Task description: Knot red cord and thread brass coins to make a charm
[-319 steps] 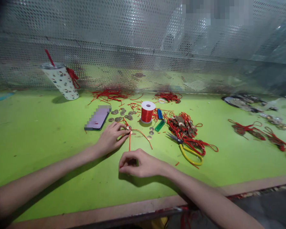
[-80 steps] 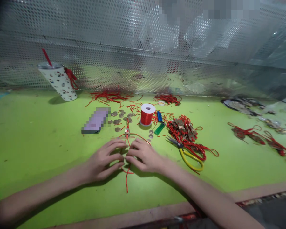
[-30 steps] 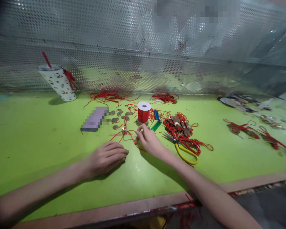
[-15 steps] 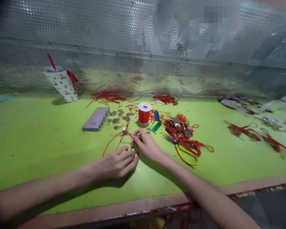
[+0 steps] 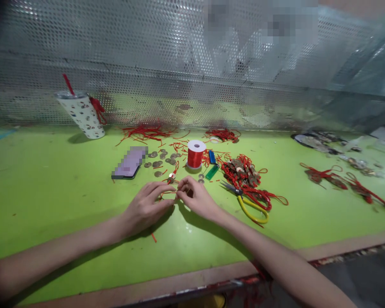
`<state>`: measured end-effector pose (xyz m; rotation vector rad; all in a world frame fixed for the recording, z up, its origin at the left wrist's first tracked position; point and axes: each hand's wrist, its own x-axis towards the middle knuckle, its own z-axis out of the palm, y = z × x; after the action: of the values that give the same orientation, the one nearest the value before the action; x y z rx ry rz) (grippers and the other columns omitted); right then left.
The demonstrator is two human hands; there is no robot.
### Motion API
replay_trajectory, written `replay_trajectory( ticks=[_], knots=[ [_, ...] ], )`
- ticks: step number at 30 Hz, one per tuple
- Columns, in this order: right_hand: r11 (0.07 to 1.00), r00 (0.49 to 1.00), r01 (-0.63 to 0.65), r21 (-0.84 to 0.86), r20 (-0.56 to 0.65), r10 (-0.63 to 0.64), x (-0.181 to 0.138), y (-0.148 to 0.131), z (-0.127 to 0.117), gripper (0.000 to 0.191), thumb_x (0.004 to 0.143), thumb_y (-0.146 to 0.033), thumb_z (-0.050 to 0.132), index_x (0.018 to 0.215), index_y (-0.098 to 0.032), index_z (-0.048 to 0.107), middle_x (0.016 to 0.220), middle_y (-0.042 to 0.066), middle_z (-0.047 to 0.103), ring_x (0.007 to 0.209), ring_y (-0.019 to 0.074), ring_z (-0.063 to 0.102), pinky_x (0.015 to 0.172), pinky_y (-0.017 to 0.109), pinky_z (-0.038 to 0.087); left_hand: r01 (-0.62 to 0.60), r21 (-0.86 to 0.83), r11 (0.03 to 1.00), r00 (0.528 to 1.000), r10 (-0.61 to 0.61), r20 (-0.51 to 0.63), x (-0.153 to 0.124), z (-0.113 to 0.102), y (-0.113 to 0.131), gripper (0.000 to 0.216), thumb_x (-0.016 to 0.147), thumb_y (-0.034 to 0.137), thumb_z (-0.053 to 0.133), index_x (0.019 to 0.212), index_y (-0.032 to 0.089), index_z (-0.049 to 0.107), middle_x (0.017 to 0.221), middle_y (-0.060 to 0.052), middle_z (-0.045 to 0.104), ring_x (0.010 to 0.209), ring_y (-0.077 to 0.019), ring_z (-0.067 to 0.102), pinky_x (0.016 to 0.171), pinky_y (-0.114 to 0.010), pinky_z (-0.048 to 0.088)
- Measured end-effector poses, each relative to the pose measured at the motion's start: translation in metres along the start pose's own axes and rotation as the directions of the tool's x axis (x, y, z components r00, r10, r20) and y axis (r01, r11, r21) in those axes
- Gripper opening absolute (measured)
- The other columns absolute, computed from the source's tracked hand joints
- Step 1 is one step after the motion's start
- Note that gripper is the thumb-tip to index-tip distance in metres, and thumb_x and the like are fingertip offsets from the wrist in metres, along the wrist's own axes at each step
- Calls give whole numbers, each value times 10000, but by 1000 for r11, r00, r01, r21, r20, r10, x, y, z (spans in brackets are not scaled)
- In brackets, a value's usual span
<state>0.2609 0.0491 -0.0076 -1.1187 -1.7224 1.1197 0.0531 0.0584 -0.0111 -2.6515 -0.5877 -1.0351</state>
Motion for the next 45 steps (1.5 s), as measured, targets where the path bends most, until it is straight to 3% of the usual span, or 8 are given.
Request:
replay_trajectory(
  ticks=[11,17,21,26,29,33,38,45],
  knots=[
    [995,993,-79,65,88,73,-5,-7,2,181,902,-312,663,999,-219,542,752,0,687,735,170,633,722,325,477,270,-348,898,962,-237,134,-3,1,-4,69,952,167,592,963,189,655,913,-36,753,925,-215,667,952,-443,472],
    [982,935,-183,44,316,161,-1,-9,-13,217,874,-325,684,1013,-201,574,738,3,721,661,150,622,656,292,476,386,-426,818,922,-355,154,-3,1,-8,87,955,170,549,953,186,635,876,-32,734,877,-208,652,904,-425,506],
    [980,927,-197,25,330,178,1,-8,-15,266,863,-306,687,1075,-203,563,750,-4,731,678,153,642,669,292,487,444,-456,772,895,-407,183,-5,4,-12,60,952,186,566,959,189,625,870,-34,722,874,-213,667,851,-417,543],
    [981,937,-175,-80,293,191,8,-7,-13,314,849,-320,708,1089,-178,566,606,-63,633,511,108,495,526,237,383,532,-633,563,837,-461,293,-3,4,-15,49,972,179,536,977,178,584,919,-41,704,841,-174,717,790,-341,591],
    [970,946,-46,-240,302,120,10,-9,-14,245,882,-338,685,1050,-177,607,540,-80,575,471,103,440,506,233,326,537,-679,501,830,-458,318,-3,2,-14,48,974,179,528,979,175,575,936,-41,695,868,-167,725,799,-322,597],
    [854,962,151,-498,271,-12,10,-6,-13,134,925,-323,640,917,-191,660,538,-54,568,460,108,422,517,246,285,536,-655,532,835,-446,321,-4,2,-13,60,971,202,540,976,177,594,938,-46,694,884,-181,712,846,-354,586],
    [713,987,160,-682,132,-95,14,7,-11,190,893,-359,683,769,-224,637,552,-15,556,486,132,427,522,272,243,565,-600,567,821,-461,337,-4,2,-13,75,973,233,553,954,180,604,892,-41,702,831,-192,681,784,-353,563],
    [737,972,220,-639,206,-112,25,10,-13,151,905,-281,605,769,-219,627,557,-27,541,499,124,431,536,267,273,482,-456,749,876,-410,253,-4,-1,-9,38,940,181,584,911,188,608,884,-26,689,857,-208,640,820,-387,492]
  ],
)
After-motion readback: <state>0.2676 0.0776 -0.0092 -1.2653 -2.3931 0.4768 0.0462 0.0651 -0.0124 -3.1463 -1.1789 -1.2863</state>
